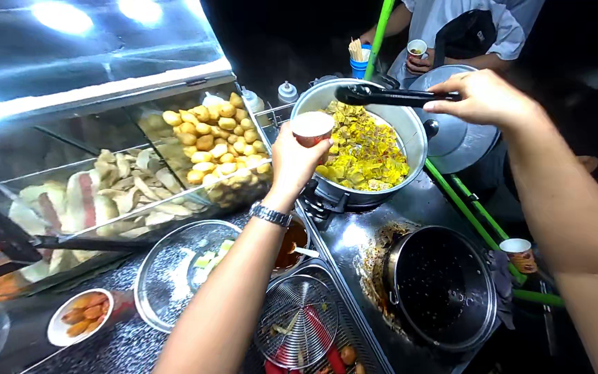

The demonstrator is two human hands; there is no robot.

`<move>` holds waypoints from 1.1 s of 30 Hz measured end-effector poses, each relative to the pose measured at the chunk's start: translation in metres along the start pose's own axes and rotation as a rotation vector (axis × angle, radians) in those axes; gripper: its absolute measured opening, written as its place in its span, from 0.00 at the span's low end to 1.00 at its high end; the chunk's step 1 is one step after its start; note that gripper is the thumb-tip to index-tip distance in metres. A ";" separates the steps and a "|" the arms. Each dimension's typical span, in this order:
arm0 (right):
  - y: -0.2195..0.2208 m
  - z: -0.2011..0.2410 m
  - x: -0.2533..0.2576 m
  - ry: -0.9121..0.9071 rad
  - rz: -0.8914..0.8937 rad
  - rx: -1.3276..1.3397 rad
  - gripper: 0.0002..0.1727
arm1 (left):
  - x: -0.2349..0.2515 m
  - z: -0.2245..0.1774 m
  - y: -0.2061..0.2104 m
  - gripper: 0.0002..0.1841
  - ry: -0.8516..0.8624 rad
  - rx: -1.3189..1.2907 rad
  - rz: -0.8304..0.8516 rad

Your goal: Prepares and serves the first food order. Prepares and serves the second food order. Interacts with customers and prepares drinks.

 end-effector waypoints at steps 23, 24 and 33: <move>0.004 0.052 -0.002 -0.130 -0.049 0.156 0.28 | -0.016 0.014 -0.038 0.38 0.004 -0.071 -0.071; 0.013 0.048 0.010 -0.096 -0.063 0.076 0.28 | -0.018 0.015 -0.041 0.38 0.012 -0.076 -0.091; 0.153 0.044 0.085 -0.073 0.028 -0.378 0.25 | -0.044 0.022 -0.071 0.37 0.089 0.020 -0.133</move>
Point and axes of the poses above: each hand's wrist, its own x-axis towards the middle knuckle, its own y-axis out of the palm, z = x × y, the point moved 5 cm from there along x, towards the middle knuckle, and after that the axes turned 7 degrees about x, right-handed, at the moved point
